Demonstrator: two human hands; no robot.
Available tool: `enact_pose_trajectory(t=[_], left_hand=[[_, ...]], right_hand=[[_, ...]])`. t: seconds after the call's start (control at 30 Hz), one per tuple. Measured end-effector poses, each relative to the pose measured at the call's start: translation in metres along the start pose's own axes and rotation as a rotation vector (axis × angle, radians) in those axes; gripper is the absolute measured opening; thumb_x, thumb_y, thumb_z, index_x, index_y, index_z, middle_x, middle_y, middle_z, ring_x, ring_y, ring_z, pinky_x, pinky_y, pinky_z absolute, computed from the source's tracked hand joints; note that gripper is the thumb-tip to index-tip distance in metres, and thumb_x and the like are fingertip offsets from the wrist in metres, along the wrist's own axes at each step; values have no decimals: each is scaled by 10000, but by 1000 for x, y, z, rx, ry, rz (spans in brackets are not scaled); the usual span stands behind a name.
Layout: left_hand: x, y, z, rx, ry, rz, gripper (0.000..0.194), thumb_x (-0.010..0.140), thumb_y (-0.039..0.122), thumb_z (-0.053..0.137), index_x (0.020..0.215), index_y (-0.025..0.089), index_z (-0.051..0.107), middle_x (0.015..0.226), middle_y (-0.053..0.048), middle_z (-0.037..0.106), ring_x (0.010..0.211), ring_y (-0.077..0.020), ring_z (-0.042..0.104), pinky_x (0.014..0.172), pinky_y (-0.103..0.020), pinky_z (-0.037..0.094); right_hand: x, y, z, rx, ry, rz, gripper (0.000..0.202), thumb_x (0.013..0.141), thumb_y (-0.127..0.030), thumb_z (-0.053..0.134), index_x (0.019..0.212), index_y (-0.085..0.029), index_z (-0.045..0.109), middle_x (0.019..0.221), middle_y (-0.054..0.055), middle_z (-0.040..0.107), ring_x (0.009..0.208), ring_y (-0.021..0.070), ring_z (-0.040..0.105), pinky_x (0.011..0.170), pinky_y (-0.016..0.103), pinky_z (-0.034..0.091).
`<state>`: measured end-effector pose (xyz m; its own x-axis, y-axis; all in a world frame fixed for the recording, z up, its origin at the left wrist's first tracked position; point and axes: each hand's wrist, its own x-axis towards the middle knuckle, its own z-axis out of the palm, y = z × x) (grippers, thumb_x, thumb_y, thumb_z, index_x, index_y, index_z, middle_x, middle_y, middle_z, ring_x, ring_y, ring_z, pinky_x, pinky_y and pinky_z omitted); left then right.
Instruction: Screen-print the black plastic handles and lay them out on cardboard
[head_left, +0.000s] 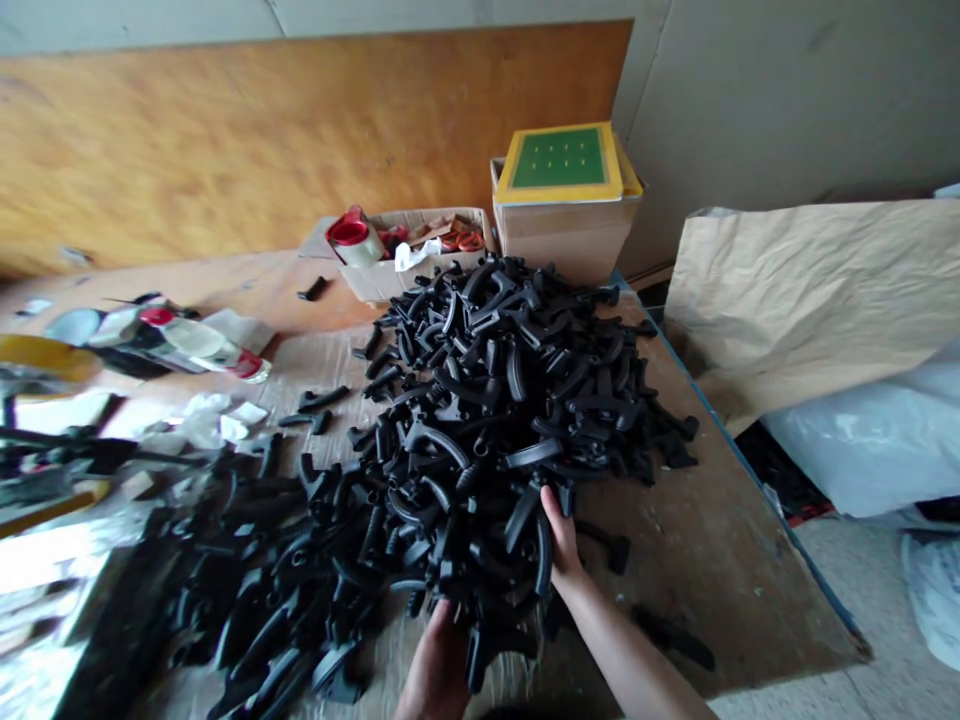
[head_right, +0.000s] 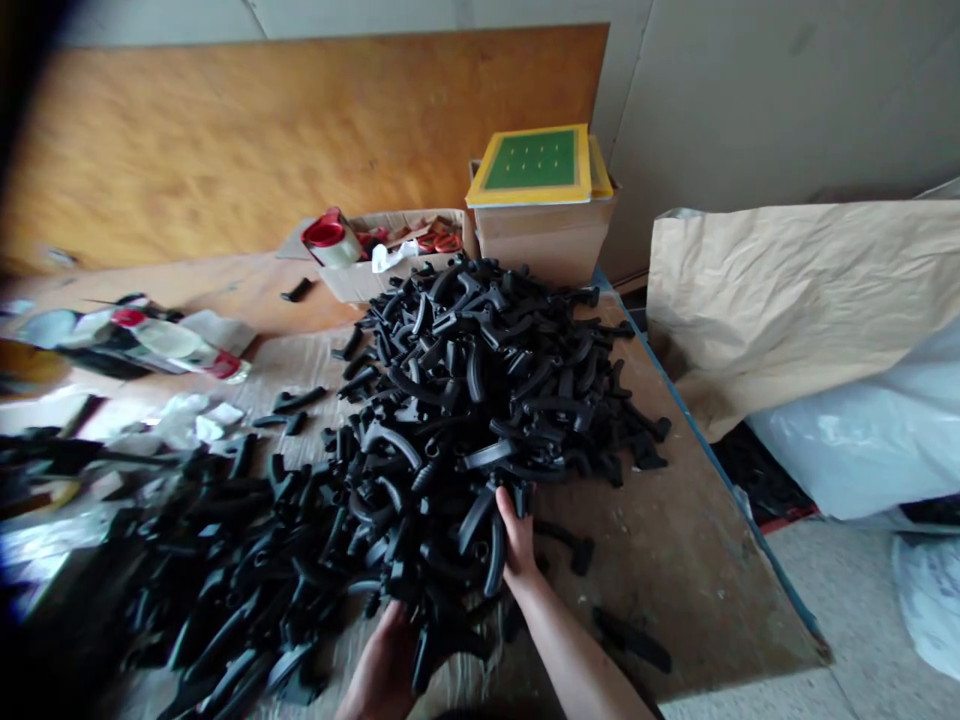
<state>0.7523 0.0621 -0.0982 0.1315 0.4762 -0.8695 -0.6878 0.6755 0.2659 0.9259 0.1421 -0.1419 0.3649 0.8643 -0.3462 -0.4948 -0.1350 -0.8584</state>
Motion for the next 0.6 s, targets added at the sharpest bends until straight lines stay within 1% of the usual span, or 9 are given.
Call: enact_pose_trajectory(t=[0.07,0.13,0.23,0.3,0.4,0.43,0.5,0.57,0.6], left_hand=[[-1,11,-5,-24,-15,27,345,891,356,538,1199,241,642,966,-74,744,943,-283,703,866,-471,549],[0,22,-10,-33,-4,69,369,901,361,525,1248,272,614,952,-51,747,898,-271,711,855,-480,554],[1,41,-14,-35,57,175,401,904,369,528,1297,309,580,963,-31,750,876,-255,711,850,-493,556],[-3,53,-12,-38,70,239,409,909,374,527,1310,310,573,997,-37,749,894,-255,708,857,-507,554],[-15,68,-5,-51,42,350,396,924,310,510,1313,281,572,1025,-67,743,886,-258,710,848,-534,557],[-19,73,-2,-54,32,398,391,926,280,505,1311,274,572,1035,-74,740,886,-255,711,840,-534,561],[-27,83,5,-55,47,487,374,929,249,501,1294,266,580,1042,-78,735,888,-243,711,812,-505,577],[-35,97,10,-52,127,527,321,929,253,514,1235,247,613,992,-67,736,849,-215,709,771,-439,595],[-39,104,12,-41,166,540,288,931,260,518,1195,239,630,967,-58,735,826,-198,705,755,-407,599]], right_hand=[[-4,-5,24,-94,-73,-40,713,772,-571,679,1401,-312,467,1370,12,570,1329,250,470,1145,448,351],[-8,-12,50,-209,-181,-124,789,771,-548,692,1462,-332,378,1500,15,427,1399,256,377,1169,462,308],[-13,-24,92,-373,-305,-302,837,765,-515,717,1486,-362,322,1621,-14,130,1478,260,210,1199,453,248],[-14,-33,123,-467,-399,-404,856,758,-475,741,1490,-375,309,1632,-27,-3,1481,253,202,1203,430,249],[-12,-47,174,-596,-526,-513,884,732,-398,789,1488,-335,336,1635,23,-34,1465,266,252,1187,403,288],[-10,-53,190,-647,-556,-538,876,726,-389,799,1481,-317,360,1637,44,-21,1460,282,262,1181,413,294],[-7,-64,219,-777,-629,-570,840,711,-409,810,1450,-308,423,1641,62,14,1441,334,288,1169,485,292],[-7,-77,238,-917,-750,-585,809,683,-435,826,1408,-330,483,1642,44,61,1409,380,328,1141,579,288],[-8,-84,242,-959,-825,-598,796,676,-427,831,1395,-337,500,1638,35,104,1398,383,348,1131,597,294]])
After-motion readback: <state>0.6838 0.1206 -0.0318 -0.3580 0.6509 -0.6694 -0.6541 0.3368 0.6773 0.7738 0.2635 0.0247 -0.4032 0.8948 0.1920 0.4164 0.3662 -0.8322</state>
